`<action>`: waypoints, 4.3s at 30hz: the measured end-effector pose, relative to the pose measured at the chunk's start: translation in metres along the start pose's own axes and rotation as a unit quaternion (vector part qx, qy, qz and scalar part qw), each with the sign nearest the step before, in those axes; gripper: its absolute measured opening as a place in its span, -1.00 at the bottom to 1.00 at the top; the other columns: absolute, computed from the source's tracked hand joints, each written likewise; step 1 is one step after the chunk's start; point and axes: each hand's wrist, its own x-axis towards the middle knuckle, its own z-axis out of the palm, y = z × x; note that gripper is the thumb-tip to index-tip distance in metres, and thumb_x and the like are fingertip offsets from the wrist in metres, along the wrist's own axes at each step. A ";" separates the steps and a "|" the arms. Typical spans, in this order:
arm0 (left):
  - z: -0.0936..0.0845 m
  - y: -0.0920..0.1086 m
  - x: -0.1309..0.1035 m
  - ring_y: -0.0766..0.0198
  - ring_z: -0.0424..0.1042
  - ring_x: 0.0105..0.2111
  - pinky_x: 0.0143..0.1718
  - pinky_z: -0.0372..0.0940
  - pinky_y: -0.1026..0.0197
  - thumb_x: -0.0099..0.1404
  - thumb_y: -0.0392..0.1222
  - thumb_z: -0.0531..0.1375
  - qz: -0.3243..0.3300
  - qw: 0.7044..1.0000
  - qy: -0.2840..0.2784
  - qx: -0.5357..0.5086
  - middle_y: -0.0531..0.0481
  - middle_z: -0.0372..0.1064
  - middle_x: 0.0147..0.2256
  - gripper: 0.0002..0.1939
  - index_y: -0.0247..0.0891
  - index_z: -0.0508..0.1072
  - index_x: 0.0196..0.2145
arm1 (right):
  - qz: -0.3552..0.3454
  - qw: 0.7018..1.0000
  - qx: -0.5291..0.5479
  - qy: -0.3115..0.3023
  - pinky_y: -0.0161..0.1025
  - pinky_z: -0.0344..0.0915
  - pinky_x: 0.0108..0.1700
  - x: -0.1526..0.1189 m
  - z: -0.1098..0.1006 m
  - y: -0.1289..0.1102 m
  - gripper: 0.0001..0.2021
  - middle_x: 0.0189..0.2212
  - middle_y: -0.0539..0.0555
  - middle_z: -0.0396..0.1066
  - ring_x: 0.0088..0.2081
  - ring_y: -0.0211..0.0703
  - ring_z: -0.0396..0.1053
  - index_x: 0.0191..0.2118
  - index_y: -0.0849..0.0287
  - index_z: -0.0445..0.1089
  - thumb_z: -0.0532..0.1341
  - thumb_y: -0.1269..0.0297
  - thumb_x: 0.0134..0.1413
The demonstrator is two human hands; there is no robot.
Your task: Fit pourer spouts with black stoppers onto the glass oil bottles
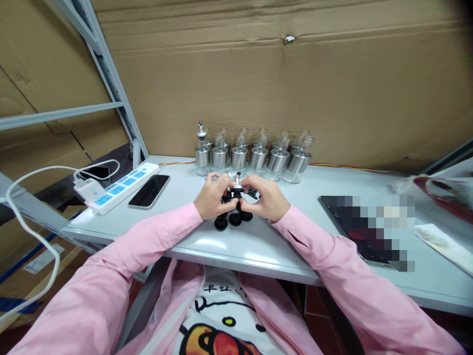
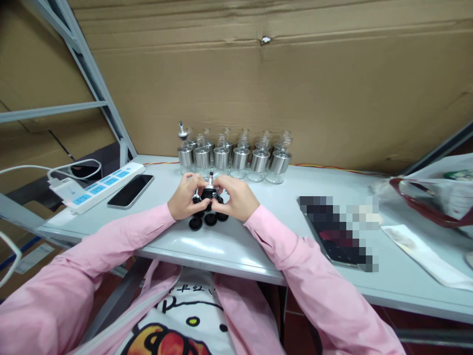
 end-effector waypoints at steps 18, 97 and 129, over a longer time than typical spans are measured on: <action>-0.004 -0.001 0.000 0.31 0.23 -0.47 -0.07 0.09 0.04 0.28 -0.03 0.04 0.036 0.999 -0.025 0.005 -0.01 0.36 -0.34 -0.76 -0.27 0.23 -0.24 | -0.004 1.000 -0.010 -0.014 -0.30 0.22 -0.35 0.001 -0.003 0.002 -0.89 -0.52 0.01 0.37 -0.46 -0.22 0.34 -0.42 0.17 0.26 0.15 0.40 -0.20; -0.002 -0.001 0.001 0.21 0.35 -0.21 -0.13 0.27 0.13 0.24 -0.17 0.07 0.051 0.998 -0.004 -0.039 -0.08 0.32 -0.20 -0.71 -0.22 0.28 -0.07 | 0.131 0.981 0.136 -0.038 -0.29 0.26 -0.34 0.004 -0.006 0.001 -0.91 -0.48 0.00 0.40 -0.45 -0.27 0.31 -0.43 0.17 0.30 0.21 0.33 -0.15; 0.000 -0.003 0.002 0.28 0.31 -0.18 -0.14 0.36 0.18 0.30 -0.26 0.08 0.133 0.991 -0.028 -0.018 -0.07 0.19 -0.19 -0.72 -0.18 0.27 -0.03 | 0.251 0.935 0.249 -0.032 -0.28 0.22 -0.34 0.007 -0.008 0.005 -0.65 -0.58 0.01 0.38 -0.49 -0.27 0.28 -0.54 0.22 0.38 0.15 0.00 -0.04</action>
